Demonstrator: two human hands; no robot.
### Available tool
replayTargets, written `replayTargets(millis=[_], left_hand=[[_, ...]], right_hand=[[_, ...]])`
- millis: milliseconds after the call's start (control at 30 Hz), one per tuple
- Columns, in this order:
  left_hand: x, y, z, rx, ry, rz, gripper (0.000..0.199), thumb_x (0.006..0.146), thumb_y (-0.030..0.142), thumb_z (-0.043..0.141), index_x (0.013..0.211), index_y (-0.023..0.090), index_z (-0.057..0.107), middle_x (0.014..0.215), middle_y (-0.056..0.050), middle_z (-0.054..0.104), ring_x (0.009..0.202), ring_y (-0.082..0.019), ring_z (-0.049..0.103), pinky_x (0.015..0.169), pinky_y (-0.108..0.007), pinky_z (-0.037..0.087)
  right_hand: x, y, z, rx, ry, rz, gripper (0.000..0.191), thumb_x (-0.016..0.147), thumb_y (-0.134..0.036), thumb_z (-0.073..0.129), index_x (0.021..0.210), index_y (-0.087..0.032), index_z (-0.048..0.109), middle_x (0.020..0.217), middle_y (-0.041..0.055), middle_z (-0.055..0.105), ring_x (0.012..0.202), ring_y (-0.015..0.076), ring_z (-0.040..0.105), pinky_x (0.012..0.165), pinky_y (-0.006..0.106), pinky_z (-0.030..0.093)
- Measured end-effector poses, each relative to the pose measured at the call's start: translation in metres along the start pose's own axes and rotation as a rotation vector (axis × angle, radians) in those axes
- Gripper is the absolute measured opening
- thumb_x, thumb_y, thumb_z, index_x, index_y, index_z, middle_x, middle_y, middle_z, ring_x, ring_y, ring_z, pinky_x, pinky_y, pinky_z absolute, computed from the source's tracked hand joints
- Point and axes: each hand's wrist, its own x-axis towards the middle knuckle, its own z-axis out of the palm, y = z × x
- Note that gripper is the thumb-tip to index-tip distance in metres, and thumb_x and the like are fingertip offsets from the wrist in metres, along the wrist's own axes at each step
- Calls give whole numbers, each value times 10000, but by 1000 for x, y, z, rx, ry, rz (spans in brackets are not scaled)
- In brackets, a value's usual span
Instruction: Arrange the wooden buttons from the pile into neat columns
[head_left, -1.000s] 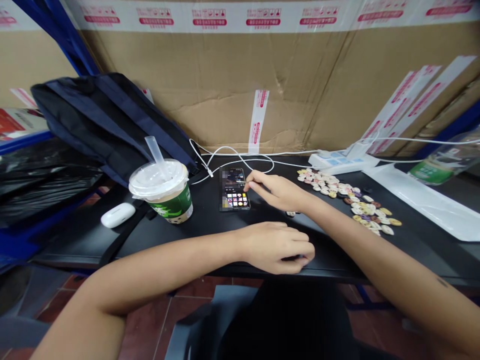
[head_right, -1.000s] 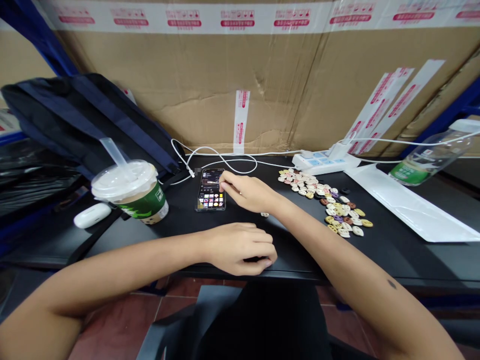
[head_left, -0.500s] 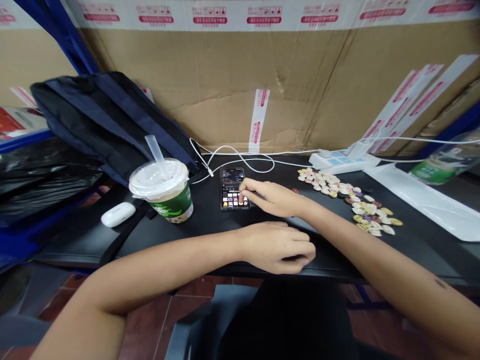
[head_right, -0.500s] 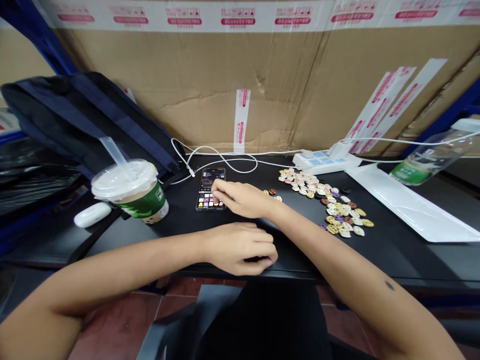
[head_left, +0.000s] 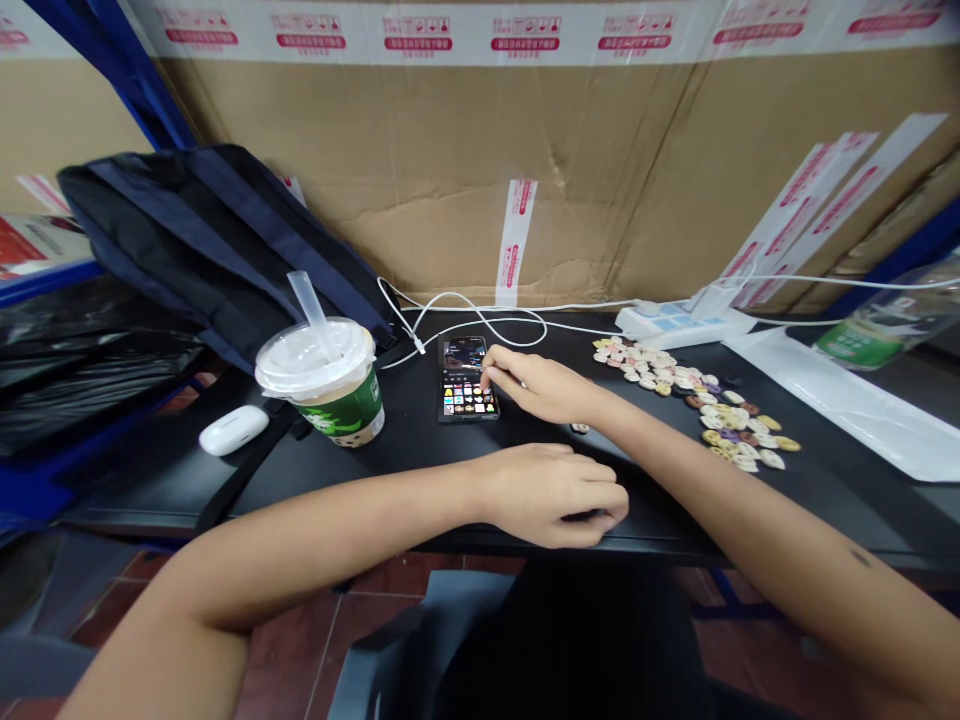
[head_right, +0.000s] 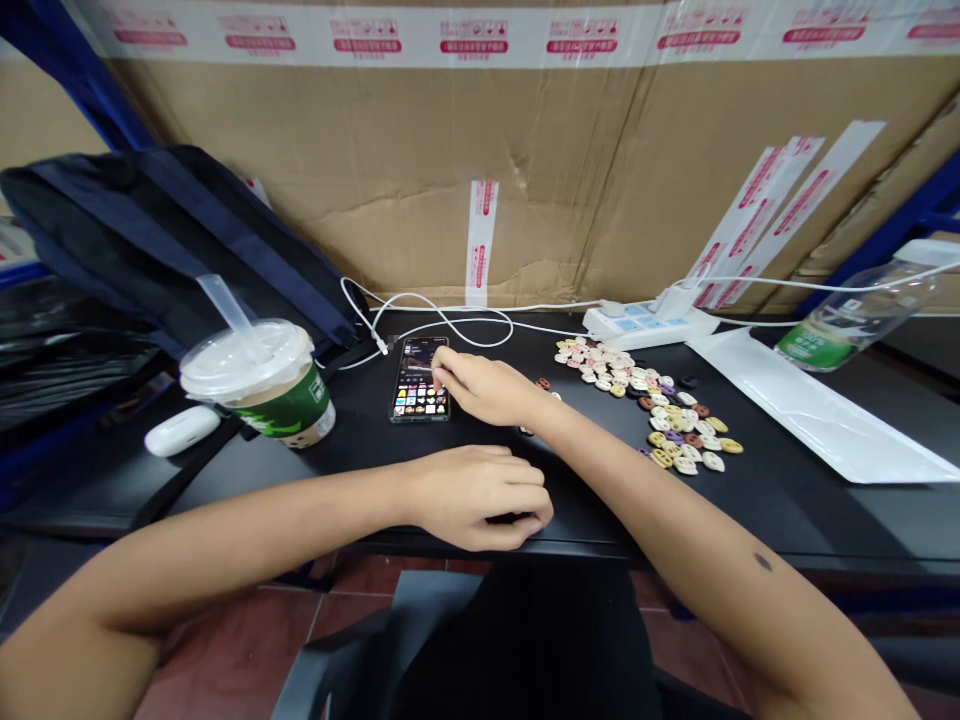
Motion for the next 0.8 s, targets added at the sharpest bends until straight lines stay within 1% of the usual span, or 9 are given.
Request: replayTargets(millis=[133, 300, 567, 633, 700, 800], left_hand=[[0, -1, 0, -11, 10, 5, 97, 949, 204, 496, 904, 207, 581, 852, -16, 661, 811, -152, 623, 748, -291, 454], [-1, -1, 1, -7, 6, 2, 116, 956, 212, 483, 910, 201, 589, 859, -15, 663, 811, -150, 618, 753, -291, 447], [-1, 0, 0, -14, 20, 1, 86, 943, 197, 510, 906, 204, 588, 863, -13, 666, 786, -152, 619, 737, -299, 452], [-1, 0, 1, -20, 30, 8, 89, 942, 196, 508, 903, 202, 587, 849, -13, 660, 795, -152, 621, 734, -293, 449], [-1, 0, 1, -19, 35, 10, 96, 944, 198, 502, 899, 201, 587, 841, -14, 654, 804, -150, 622, 734, -285, 442], [-1, 0, 2, -13, 30, 1, 106, 950, 205, 491, 903, 203, 585, 845, -13, 654, 818, -146, 623, 739, -280, 432]], right_hand=[[0, -1, 1, 13, 13, 1, 224, 1042, -314, 348, 1022, -234, 557, 984, 32, 713, 850, 193, 651, 803, 359, 472], [-1, -3, 0, 79, 31, -36, 231, 1046, -319, 340, 1030, -233, 555, 995, 35, 710, 865, 191, 655, 803, 353, 481], [-3, -5, 2, 85, -24, -48, 230, 1044, -317, 350, 1019, -237, 564, 967, 28, 712, 841, 192, 646, 795, 354, 478], [-2, -4, 0, 83, 0, -46, 229, 1046, -323, 345, 1028, -236, 557, 985, 30, 713, 850, 190, 648, 790, 346, 475], [-2, -2, -3, 71, 51, -35, 225, 1046, -329, 342, 1032, -236, 546, 1002, 32, 712, 863, 191, 648, 788, 339, 467], [-1, 3, -8, 28, 125, 13, 211, 1045, -331, 339, 1017, -236, 525, 1002, 32, 711, 851, 194, 645, 769, 333, 450]])
